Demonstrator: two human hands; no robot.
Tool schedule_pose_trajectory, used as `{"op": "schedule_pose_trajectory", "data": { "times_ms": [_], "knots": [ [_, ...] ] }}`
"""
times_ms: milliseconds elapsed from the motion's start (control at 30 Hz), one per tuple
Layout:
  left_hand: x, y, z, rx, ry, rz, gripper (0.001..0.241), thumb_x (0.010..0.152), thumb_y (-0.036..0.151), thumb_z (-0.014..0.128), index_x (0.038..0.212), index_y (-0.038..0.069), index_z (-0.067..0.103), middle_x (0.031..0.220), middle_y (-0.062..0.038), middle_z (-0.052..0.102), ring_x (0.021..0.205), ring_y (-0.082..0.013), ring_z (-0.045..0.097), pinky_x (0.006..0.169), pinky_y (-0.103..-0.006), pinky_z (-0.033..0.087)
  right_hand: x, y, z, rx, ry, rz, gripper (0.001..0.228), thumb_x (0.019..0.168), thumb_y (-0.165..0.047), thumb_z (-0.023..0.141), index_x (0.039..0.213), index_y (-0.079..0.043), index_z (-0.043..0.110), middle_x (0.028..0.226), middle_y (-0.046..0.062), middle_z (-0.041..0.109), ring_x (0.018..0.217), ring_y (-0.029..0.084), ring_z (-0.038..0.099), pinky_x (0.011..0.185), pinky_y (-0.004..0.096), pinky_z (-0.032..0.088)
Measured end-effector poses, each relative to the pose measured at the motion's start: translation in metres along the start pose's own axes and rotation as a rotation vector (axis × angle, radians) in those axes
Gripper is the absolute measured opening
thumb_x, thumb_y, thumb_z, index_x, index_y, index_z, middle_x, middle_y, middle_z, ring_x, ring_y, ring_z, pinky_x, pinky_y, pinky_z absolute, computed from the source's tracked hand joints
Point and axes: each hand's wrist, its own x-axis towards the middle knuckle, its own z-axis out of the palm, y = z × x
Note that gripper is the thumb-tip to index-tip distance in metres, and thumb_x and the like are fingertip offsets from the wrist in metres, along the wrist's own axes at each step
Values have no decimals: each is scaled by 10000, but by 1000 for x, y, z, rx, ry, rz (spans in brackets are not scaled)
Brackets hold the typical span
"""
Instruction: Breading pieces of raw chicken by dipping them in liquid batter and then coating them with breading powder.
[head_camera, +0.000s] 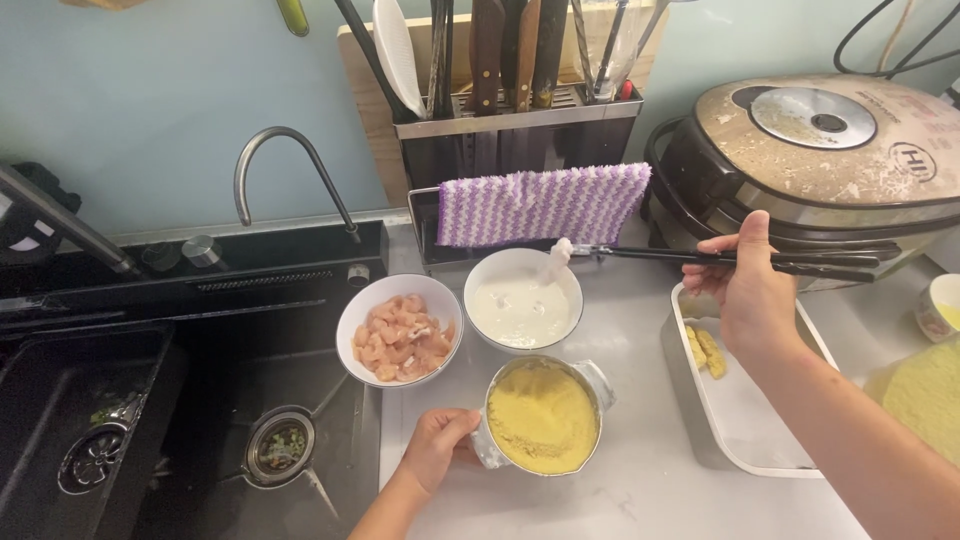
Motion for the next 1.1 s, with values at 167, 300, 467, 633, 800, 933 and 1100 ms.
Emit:
{"op": "schedule_pose_trajectory", "data": {
  "times_ms": [167,300,467,633,800,933,1100],
  "knots": [
    [1,-5,-3,6,14,-1,349,949,284,621,777,-1,724,760,-101,752,662,-194,723,638,-354,623,-5,-2,-4,-161,10,-6,649,1090,-583,432,916,17,610,774,169,636,669,245,651,625,369,543],
    [0,-5,-4,-5,-1,19,345,957,268,614,767,-3,713,771,-98,751,676,-192,724,650,-357,627,-9,-5,-5,-110,-31,-39,636,1108,-565,428,919,15,610,789,169,640,683,246,646,647,374,553],
    [-2,1,0,41,0,-4,347,948,268,591,773,4,733,774,-95,760,686,-193,732,663,-348,618,-34,-28,1,-10,-49,-1,589,1148,-531,423,923,-15,593,806,153,638,699,240,637,666,372,539],
    [3,-12,-9,21,-10,32,343,966,259,603,760,4,706,770,-94,743,677,-192,728,666,-355,626,-61,-29,-5,-81,-110,34,587,1170,-482,420,858,-13,583,761,167,626,632,267,622,592,377,512],
    [-1,-3,-4,31,-2,15,348,956,262,598,764,8,737,749,-98,751,656,-189,726,657,-355,625,-89,-15,12,-385,-365,26,397,1005,-252,566,796,47,722,662,155,702,529,196,649,496,319,541],
    [6,-16,-12,12,-16,20,349,969,260,602,763,4,722,753,-95,749,656,-185,727,659,-349,627,-114,-49,71,-722,-430,123,301,875,-218,763,720,35,815,572,126,719,481,162,636,461,311,506],
    [9,-21,-16,-11,-34,32,360,971,265,611,758,-3,723,748,-102,747,646,-179,726,649,-345,631,-82,-55,89,-624,-566,-95,288,880,-273,703,755,-38,813,521,39,714,415,105,628,382,259,494]
  ]
}}
